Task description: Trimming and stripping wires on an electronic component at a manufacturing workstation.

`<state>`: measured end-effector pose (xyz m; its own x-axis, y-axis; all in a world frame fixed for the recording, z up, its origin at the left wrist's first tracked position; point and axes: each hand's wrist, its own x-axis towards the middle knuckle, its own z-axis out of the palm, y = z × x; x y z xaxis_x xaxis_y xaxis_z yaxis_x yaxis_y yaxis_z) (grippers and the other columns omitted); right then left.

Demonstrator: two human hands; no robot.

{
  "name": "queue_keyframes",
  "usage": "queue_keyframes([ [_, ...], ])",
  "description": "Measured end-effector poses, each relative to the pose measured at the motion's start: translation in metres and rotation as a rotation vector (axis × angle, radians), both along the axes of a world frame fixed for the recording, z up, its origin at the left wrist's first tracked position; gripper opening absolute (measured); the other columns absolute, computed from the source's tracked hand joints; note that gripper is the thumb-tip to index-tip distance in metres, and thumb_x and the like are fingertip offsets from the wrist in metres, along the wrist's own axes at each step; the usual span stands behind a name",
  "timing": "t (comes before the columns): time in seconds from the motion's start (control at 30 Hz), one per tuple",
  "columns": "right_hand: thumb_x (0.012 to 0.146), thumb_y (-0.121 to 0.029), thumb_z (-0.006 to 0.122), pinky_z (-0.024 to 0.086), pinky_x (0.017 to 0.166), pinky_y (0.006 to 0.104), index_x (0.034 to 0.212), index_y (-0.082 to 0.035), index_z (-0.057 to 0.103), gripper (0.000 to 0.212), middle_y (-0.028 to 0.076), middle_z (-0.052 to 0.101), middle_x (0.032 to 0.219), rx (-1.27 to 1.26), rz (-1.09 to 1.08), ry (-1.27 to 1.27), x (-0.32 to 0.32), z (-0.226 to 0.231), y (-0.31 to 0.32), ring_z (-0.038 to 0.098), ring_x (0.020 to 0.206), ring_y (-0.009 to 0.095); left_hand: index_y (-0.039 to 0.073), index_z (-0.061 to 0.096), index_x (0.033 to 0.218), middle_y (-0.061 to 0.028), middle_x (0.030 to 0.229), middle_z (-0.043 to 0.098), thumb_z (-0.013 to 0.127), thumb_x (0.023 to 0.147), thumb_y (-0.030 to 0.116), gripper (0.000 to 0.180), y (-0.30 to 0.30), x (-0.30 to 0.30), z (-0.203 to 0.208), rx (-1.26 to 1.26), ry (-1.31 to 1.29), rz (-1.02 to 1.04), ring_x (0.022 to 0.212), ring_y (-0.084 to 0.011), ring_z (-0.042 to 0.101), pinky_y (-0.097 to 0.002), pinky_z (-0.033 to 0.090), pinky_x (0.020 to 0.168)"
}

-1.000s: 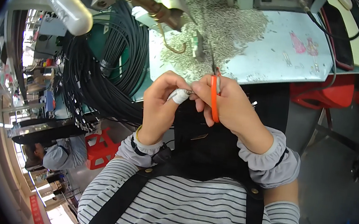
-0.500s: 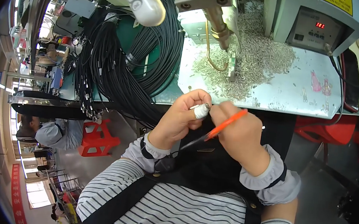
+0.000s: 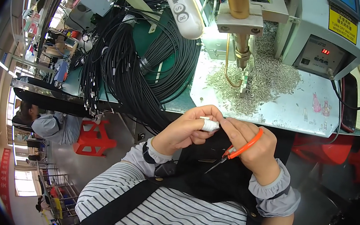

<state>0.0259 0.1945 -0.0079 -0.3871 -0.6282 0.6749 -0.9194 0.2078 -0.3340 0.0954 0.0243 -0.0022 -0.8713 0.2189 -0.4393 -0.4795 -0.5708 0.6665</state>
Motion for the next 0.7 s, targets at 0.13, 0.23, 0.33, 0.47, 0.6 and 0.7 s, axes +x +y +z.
queue_keyframes([
  [0.13,0.063,-0.006,0.06,0.046,0.046,0.0222,0.093,-0.009,0.062,0.031,0.004,0.063,0.081,0.097,-0.014,0.065,0.0,0.007,0.002,0.06,0.06,0.014,0.006,0.045,0.097,0.0055,0.07,0.043,0.048,0.081,0.003,0.016,0.005,-0.003,0.007,-0.034,0.034,0.011,0.045,0.0012,0.025,-0.0143,0.016,0.038],
  [0.23,0.062,-0.007,0.06,0.046,0.046,0.0214,0.093,-0.01,0.063,0.031,0.003,0.063,0.079,0.105,-0.042,0.071,-0.001,0.005,0.002,0.059,0.058,0.013,0.005,0.043,0.099,0.0042,0.073,0.044,0.047,0.081,0.002,0.019,0.006,-0.002,0.009,-0.069,0.059,-0.005,0.046,0.0006,0.026,-0.0141,0.017,0.039],
  [0.33,0.063,-0.007,0.061,0.046,0.046,0.0223,0.09,-0.01,0.063,0.028,0.003,0.063,0.076,-0.002,-0.072,0.032,-0.003,-0.005,0.002,0.059,0.056,0.013,0.005,0.042,0.102,0.0023,0.074,0.045,0.049,0.08,0.002,0.023,0.003,-0.001,0.011,-0.066,0.062,0.027,0.047,-0.0002,0.028,-0.0142,0.018,0.04],
  [0.47,0.064,-0.007,0.064,0.045,0.045,0.0232,0.086,-0.009,0.062,0.023,0.002,0.063,0.073,-0.16,-0.048,-0.175,0.001,-0.018,0.005,0.059,0.054,0.014,0.004,0.043,0.101,0.0012,0.074,0.046,0.051,0.079,0.001,0.023,0.008,-0.002,0.006,-0.117,0.084,0.011,0.047,-0.0003,0.028,-0.0143,0.018,0.039],
  [0.6,0.066,-0.009,0.064,0.044,0.043,0.0238,0.083,-0.008,0.062,0.017,0.003,0.062,0.069,-0.264,-0.049,-0.366,0.005,-0.021,0.008,0.059,0.054,0.016,0.003,0.045,0.098,0.0017,0.072,0.046,0.053,0.078,0.0,0.022,0.012,-0.003,0.005,-0.248,0.09,-0.001,0.046,0.0,0.028,-0.0143,0.018,0.039],
  [0.7,0.065,-0.006,0.068,0.047,0.045,0.0252,0.08,-0.005,0.061,0.016,0.005,0.062,0.068,-0.134,0.006,-0.329,0.004,-0.019,0.013,0.061,0.056,0.018,0.002,0.047,0.095,0.0022,0.07,0.046,0.054,0.078,0.0,0.019,0.014,-0.003,0.005,-0.281,0.047,0.0,0.045,0.0002,0.027,-0.0144,0.018,0.038],
])
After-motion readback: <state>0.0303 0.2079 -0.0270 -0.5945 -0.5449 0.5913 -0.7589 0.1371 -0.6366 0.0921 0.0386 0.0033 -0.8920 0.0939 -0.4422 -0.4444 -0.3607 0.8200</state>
